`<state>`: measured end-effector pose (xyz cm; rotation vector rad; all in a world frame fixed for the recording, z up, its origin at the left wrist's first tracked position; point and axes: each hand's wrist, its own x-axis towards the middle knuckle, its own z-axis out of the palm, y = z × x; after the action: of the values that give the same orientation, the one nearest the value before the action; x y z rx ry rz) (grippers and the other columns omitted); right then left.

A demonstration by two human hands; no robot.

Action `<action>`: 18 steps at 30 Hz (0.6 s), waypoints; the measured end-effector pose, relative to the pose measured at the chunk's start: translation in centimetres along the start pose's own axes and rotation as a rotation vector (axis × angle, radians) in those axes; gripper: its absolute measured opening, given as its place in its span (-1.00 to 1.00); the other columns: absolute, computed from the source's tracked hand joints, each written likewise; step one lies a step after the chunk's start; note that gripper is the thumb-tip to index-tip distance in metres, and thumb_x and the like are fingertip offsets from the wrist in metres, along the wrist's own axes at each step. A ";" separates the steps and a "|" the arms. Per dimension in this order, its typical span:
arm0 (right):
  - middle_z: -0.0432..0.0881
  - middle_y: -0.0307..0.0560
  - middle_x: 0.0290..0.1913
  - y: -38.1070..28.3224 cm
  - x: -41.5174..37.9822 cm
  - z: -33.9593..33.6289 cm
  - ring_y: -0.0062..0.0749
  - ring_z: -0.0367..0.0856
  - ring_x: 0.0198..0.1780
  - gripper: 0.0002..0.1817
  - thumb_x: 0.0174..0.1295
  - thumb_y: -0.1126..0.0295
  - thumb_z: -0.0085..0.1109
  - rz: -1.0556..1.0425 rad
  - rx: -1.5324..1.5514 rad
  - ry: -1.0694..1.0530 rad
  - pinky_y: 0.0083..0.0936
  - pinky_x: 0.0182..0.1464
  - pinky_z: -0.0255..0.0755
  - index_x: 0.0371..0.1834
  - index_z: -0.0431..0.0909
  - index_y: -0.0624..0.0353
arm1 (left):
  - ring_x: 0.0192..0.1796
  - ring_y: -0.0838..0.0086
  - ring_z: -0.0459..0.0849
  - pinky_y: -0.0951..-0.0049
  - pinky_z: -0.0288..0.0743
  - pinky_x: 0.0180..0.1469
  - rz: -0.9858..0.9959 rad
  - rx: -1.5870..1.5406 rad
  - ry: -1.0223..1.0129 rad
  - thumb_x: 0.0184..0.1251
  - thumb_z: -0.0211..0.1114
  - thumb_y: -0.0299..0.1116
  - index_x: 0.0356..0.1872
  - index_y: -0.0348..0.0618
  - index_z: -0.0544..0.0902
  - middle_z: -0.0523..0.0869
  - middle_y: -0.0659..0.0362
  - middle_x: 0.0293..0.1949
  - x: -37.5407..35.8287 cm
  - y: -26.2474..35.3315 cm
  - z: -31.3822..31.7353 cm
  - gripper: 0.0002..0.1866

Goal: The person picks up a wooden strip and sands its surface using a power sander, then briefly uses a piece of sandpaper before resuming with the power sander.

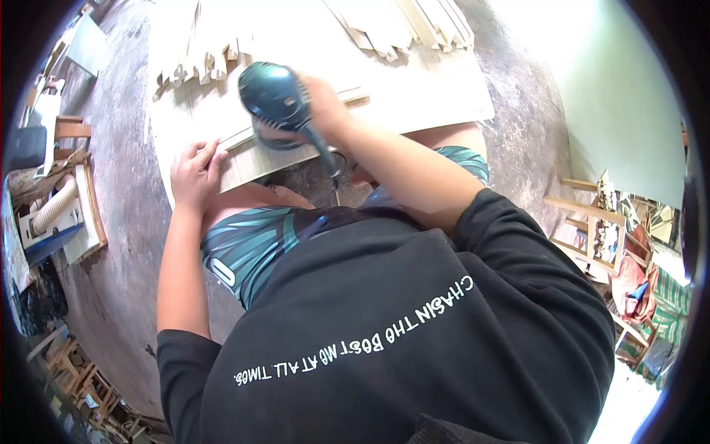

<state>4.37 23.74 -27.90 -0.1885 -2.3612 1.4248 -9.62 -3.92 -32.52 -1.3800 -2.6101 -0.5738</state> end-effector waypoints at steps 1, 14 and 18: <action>0.83 -0.13 -0.05 0.4 -0.3 -1.3 -0.43 0.77 -0.02 -0.35 0.00 0.09 0.76 0.092 0.077 -0.040 -0.37 0.17 0.65 0.12 0.69 0.11 | -0.03 0.15 0.76 0.17 0.62 0.06 -0.012 -0.010 -0.002 0.44 0.46 -0.06 0.09 0.11 0.89 0.81 0.14 -0.06 0.1 0.2 -0.2 -0.68; 0.87 -0.06 -0.04 3.2 -2.8 -10.0 -0.35 0.84 0.01 -0.43 0.10 0.07 0.71 0.257 -0.236 0.186 -0.34 0.10 0.70 0.09 0.75 0.16 | -0.03 0.20 0.79 0.16 0.63 0.04 -0.036 -0.097 -0.017 0.45 0.44 0.03 0.01 0.08 0.91 0.84 0.19 -0.07 0.1 0.1 -0.4 -0.66; 0.86 -0.14 -0.06 1.5 -2.3 -6.4 -0.41 0.82 -0.01 -0.41 0.10 0.04 0.72 0.190 -0.110 0.100 -0.35 0.10 0.68 0.13 0.73 0.09 | -0.01 0.21 0.79 0.16 0.62 0.05 -0.027 -0.086 -0.007 0.44 0.44 0.05 -0.01 0.09 0.92 0.84 0.20 -0.07 -0.2 -0.3 -0.1 -0.66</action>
<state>8.77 29.03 -27.09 -0.5137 -2.3924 1.3336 -9.78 -4.28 -32.52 -1.3747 -2.6425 -0.6945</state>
